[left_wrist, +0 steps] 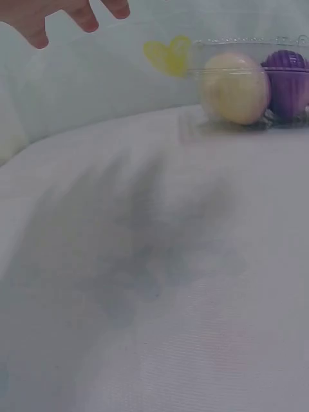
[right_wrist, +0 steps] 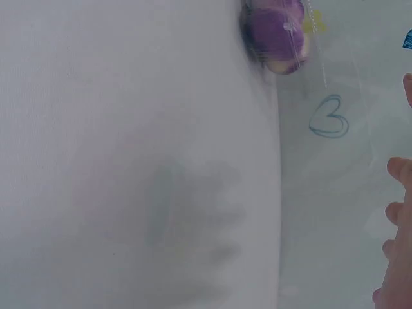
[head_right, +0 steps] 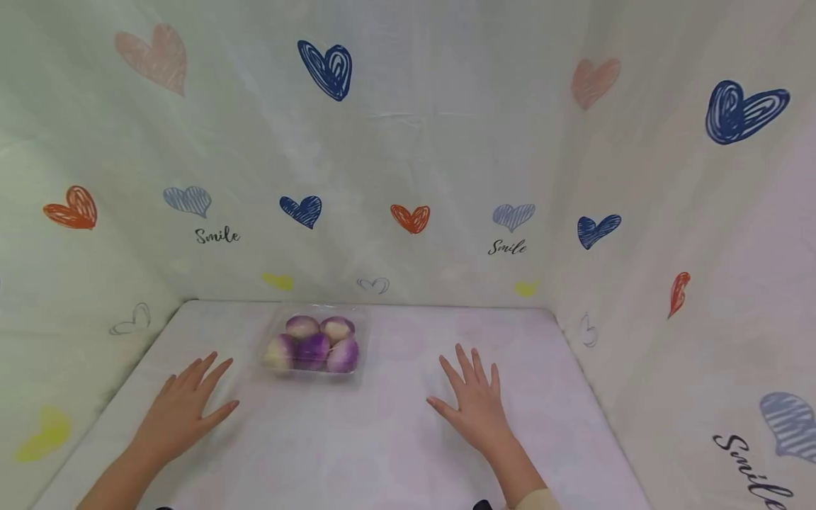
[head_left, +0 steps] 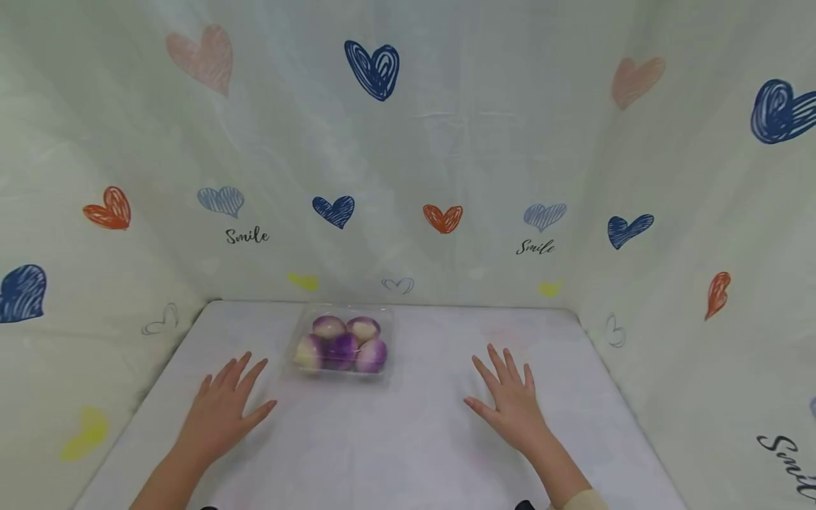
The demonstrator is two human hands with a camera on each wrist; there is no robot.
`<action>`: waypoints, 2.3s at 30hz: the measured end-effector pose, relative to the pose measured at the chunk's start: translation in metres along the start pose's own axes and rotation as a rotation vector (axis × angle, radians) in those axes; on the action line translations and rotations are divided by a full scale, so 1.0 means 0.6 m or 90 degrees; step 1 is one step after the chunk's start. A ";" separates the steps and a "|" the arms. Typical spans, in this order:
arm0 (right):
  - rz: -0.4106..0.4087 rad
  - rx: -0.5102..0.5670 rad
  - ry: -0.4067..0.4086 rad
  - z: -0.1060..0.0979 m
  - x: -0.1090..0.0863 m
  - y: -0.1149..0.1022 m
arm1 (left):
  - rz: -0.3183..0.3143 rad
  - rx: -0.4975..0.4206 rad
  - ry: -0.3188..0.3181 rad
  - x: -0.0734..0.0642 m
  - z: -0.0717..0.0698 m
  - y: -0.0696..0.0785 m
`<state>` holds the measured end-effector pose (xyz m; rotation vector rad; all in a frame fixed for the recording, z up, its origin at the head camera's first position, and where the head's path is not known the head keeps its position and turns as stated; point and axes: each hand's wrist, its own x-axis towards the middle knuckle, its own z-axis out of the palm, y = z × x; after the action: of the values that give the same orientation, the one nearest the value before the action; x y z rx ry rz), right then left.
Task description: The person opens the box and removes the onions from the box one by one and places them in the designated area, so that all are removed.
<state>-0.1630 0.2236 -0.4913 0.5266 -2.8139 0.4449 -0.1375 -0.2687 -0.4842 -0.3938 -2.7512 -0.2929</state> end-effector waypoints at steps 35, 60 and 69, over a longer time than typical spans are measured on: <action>0.131 0.576 0.110 0.111 0.013 -0.132 | -0.254 -0.526 -0.088 0.027 0.071 0.026; 0.109 0.717 0.073 0.142 0.032 -0.224 | -0.407 -1.052 -0.035 0.018 0.081 0.041; 0.111 0.693 0.070 0.097 0.033 -0.269 | -0.414 -1.126 -0.026 0.001 0.087 0.068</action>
<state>-0.1296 0.0542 -0.4991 0.3916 -2.2857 1.9736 -0.1415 -0.2169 -0.5260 0.1816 -1.7301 -2.7342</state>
